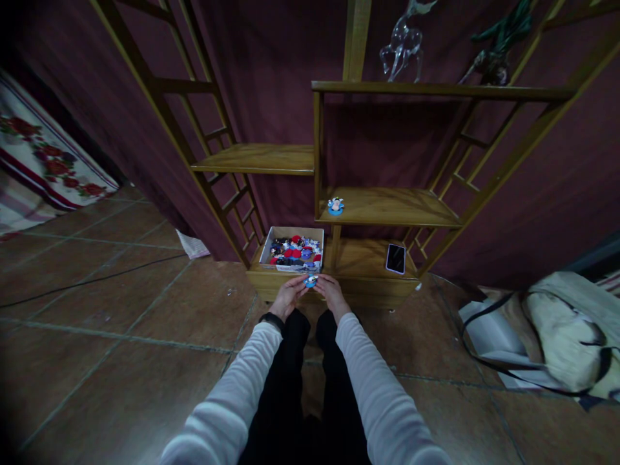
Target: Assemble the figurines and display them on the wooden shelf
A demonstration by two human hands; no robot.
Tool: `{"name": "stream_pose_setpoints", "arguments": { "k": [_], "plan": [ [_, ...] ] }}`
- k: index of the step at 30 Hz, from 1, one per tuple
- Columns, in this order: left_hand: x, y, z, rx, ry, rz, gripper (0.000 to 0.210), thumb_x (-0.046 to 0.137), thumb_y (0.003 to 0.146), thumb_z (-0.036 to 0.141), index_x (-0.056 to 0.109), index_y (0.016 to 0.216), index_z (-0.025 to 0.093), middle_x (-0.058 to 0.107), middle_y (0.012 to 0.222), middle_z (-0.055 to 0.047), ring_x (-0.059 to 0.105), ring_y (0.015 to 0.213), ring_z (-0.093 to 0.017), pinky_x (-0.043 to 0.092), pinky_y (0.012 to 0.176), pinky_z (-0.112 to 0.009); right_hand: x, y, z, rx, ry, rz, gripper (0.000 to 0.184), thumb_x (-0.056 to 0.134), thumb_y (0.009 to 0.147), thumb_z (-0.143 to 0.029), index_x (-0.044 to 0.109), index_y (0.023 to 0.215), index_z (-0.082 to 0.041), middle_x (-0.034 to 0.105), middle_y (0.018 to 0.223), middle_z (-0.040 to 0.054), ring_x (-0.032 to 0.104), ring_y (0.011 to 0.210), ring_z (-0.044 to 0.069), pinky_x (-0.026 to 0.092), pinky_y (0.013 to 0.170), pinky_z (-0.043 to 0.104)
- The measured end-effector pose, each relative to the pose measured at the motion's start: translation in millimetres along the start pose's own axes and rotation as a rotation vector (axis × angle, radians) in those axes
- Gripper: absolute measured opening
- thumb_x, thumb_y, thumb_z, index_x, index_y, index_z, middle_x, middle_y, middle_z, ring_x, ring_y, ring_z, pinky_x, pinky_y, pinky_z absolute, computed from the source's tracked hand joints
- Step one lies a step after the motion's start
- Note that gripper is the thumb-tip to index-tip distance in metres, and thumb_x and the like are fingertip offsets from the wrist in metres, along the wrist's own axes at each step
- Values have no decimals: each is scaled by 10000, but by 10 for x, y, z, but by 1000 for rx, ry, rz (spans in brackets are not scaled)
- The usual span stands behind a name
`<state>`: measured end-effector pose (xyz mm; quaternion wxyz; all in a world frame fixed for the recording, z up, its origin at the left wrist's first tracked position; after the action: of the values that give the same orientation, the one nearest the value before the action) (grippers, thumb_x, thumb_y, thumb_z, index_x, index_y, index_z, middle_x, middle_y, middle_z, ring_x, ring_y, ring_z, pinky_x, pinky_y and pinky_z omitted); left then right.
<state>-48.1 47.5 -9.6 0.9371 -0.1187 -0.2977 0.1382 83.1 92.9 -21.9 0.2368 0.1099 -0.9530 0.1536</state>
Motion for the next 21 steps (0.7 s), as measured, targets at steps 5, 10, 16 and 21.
{"name": "stream_pose_setpoints", "arguments": {
  "k": [5,10,16,21],
  "plan": [
    [1,5,7,20,0,14,211,696,620,35,701,815,114,691,830,-87,634,773,-139,451,838,-291,-1,-14,-18,4,-9,-41,237,716,618,-292,646,816,-183,702,877,48,653,881,189,471,891,362],
    [-3,7,0,17,5,23,219,714,615,65,689,826,118,688,810,-76,631,750,-133,466,801,-277,-5,-10,-17,12,-42,-17,260,721,621,-307,638,838,-190,704,868,50,656,867,193,486,863,375],
    [-10,17,-18,8,-7,77,128,685,664,73,659,783,115,668,741,-55,614,662,-98,486,717,-230,-4,-9,-11,42,-86,-8,267,720,630,-327,647,851,-195,706,810,43,660,771,170,509,807,350],
    [-5,29,-27,-17,-19,77,56,670,697,102,649,749,104,649,697,-51,596,617,-80,490,682,-207,3,-18,-13,38,-93,21,272,729,614,-323,650,835,-187,702,765,42,654,698,157,523,763,338]
  ]
}}
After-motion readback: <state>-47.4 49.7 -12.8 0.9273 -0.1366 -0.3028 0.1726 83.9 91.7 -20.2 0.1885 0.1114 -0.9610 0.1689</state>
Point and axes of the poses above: each hand's wrist, its own y-axis towards the middle knuckle, its own x-axis out of the palm, z = x × y, the point moved 2 cm from there along y, towards the middle knuckle
